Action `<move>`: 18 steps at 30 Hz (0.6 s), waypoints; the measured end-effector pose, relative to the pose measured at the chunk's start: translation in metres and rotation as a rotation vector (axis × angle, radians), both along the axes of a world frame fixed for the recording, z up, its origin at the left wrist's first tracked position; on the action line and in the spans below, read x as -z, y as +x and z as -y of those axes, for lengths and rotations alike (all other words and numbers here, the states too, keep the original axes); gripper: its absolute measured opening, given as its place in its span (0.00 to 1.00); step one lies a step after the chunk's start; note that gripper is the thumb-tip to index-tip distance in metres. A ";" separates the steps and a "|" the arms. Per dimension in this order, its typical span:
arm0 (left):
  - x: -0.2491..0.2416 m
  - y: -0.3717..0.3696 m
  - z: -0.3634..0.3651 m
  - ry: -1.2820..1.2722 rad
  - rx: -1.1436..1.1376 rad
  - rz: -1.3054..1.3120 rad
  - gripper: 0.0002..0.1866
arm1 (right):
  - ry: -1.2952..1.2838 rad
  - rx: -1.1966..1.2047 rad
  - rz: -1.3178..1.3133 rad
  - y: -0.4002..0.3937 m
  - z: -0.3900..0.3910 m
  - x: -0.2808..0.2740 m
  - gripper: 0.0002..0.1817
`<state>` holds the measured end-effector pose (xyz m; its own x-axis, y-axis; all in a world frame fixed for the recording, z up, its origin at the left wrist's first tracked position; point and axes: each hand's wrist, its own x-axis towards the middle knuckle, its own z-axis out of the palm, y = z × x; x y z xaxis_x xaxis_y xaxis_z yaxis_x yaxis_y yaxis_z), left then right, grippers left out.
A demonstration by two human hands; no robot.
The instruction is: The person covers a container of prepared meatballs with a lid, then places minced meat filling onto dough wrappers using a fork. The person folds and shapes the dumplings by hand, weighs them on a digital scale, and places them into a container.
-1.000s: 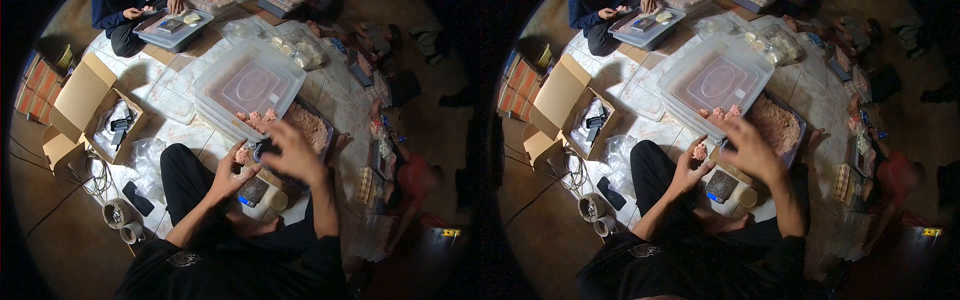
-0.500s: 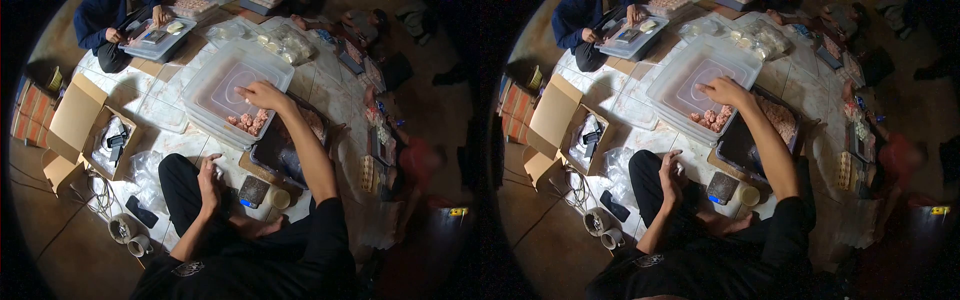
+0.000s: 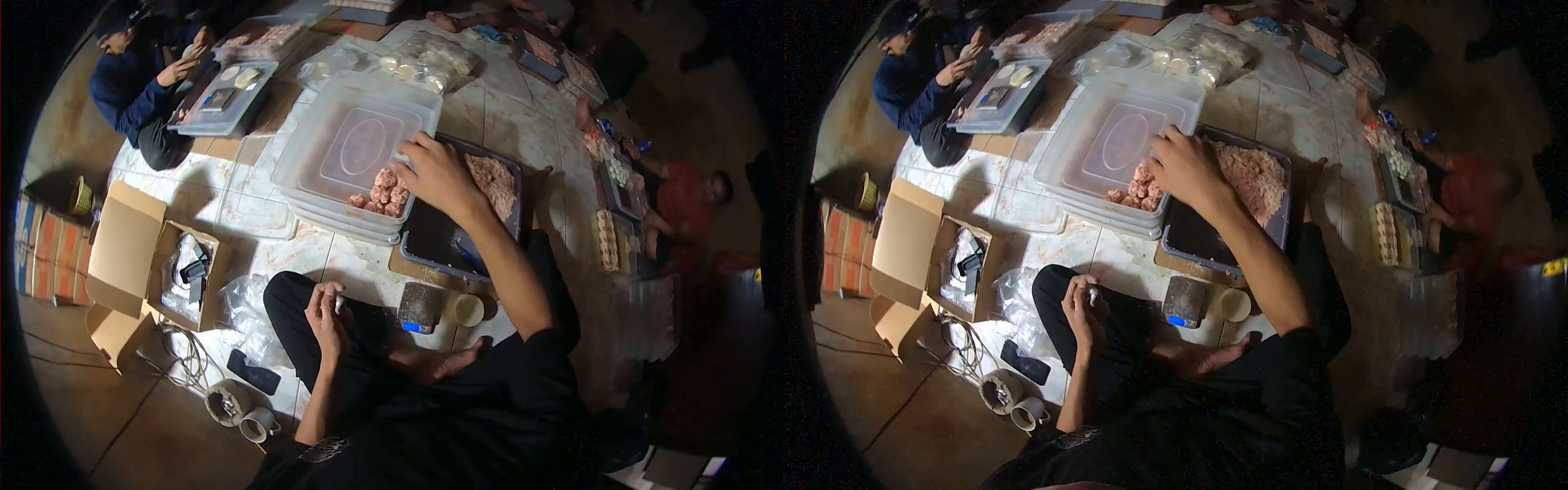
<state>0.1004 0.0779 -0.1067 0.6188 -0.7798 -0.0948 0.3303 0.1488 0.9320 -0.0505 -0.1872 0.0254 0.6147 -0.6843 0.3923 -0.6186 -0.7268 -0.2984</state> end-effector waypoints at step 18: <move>0.006 -0.055 0.003 0.138 0.274 0.019 0.13 | 0.784 0.544 -0.026 -0.218 -0.214 0.238 0.14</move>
<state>0.0458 0.0753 -0.1131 0.3894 -0.8987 -0.2016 0.3229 -0.0718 0.9437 -0.2687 0.0270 -0.2126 0.1369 -0.9412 -0.3090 -0.8264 0.0635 -0.5595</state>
